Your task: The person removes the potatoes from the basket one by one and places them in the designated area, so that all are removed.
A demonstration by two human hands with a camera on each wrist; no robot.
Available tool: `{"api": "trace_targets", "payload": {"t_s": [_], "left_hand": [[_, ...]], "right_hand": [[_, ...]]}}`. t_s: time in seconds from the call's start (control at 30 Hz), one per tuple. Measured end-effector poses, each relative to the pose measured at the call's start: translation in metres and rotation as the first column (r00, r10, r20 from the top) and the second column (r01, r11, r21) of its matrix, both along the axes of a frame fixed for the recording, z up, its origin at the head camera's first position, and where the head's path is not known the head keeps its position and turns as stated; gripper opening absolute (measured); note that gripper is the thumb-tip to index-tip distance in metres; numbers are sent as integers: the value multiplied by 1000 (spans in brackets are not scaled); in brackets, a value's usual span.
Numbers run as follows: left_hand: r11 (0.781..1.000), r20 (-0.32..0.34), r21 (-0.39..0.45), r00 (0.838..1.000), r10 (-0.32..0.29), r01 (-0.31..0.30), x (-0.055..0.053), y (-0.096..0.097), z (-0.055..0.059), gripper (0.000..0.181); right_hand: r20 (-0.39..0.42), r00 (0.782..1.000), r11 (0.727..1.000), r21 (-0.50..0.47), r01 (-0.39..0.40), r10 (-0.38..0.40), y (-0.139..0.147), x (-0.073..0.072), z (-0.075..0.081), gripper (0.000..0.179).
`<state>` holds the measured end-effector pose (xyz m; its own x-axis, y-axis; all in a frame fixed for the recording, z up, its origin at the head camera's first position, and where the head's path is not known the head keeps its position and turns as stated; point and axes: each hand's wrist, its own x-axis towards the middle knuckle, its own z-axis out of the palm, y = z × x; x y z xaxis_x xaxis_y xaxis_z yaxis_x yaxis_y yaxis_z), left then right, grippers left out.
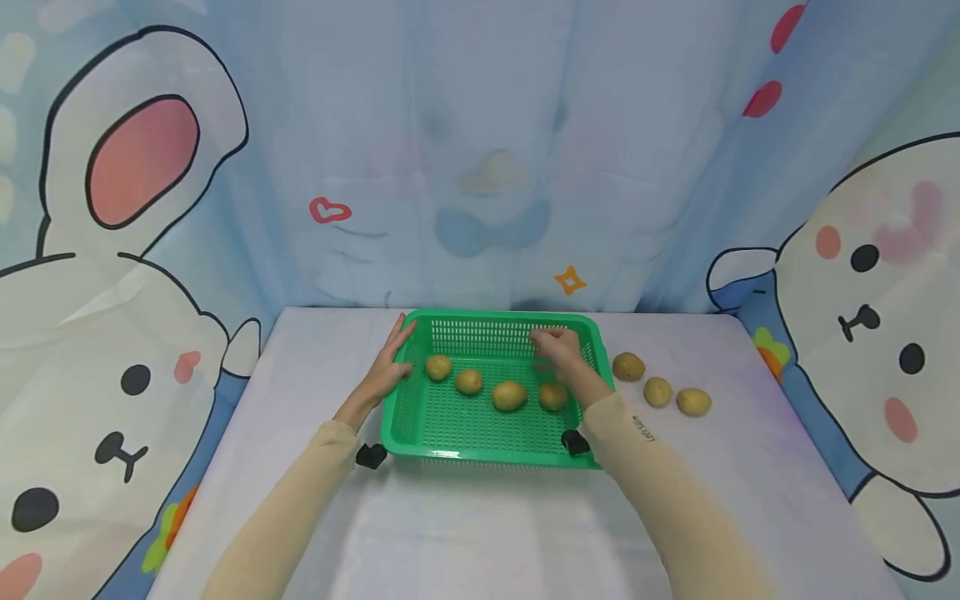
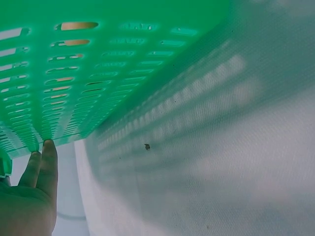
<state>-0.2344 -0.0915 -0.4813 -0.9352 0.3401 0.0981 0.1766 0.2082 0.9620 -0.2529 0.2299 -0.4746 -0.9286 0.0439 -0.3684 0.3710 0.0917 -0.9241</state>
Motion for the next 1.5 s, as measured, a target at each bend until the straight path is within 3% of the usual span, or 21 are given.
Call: {"api": "trace_targets", "payload": {"t_s": [0.17, 0.27, 0.4, 0.57, 0.7, 0.93, 1.17, 1.5], "left_hand": [[1000, 3, -3, 1000, 0, 0, 1, 0, 2, 86], [1000, 0, 8, 1000, 4, -4, -6, 0, -9, 87], [999, -12, 24, 1000, 25, -25, -18, 2, -32, 88], [999, -20, 22, 999, 42, -42, -21, 4, -39, 90], [999, -24, 26, 999, 34, -33, -18, 3, -35, 89], [1000, -5, 23, 1000, 1, -1, -1, 0, -3, 87], [1000, -7, 14, 1000, -9, 9, 2, -1, 1, 86], [1000, -10, 27, 1000, 9, -9, 1, -1, -1, 86]], "right_hand": [[64, 998, 1000, 2, 1, -1, 0, 0, -8, 60], [82, 996, 999, -4, -37, 37, -3, 0, -11, 59], [100, 989, 994, 20, -110, 108, -9, 0, -14, 57], [145, 977, 979, 106, -171, 155, -18, -1, -17, 53], [215, 963, 968, 154, -200, 165, -22, -2, -17, 51], [309, 939, 963, 166, -210, 151, -27, -3, -15, 47], [329, 933, 960, 181, -215, 147, -31, -3, -16, 37], [298, 937, 960, 151, -235, 182, -35, -4, -15, 57]]}}
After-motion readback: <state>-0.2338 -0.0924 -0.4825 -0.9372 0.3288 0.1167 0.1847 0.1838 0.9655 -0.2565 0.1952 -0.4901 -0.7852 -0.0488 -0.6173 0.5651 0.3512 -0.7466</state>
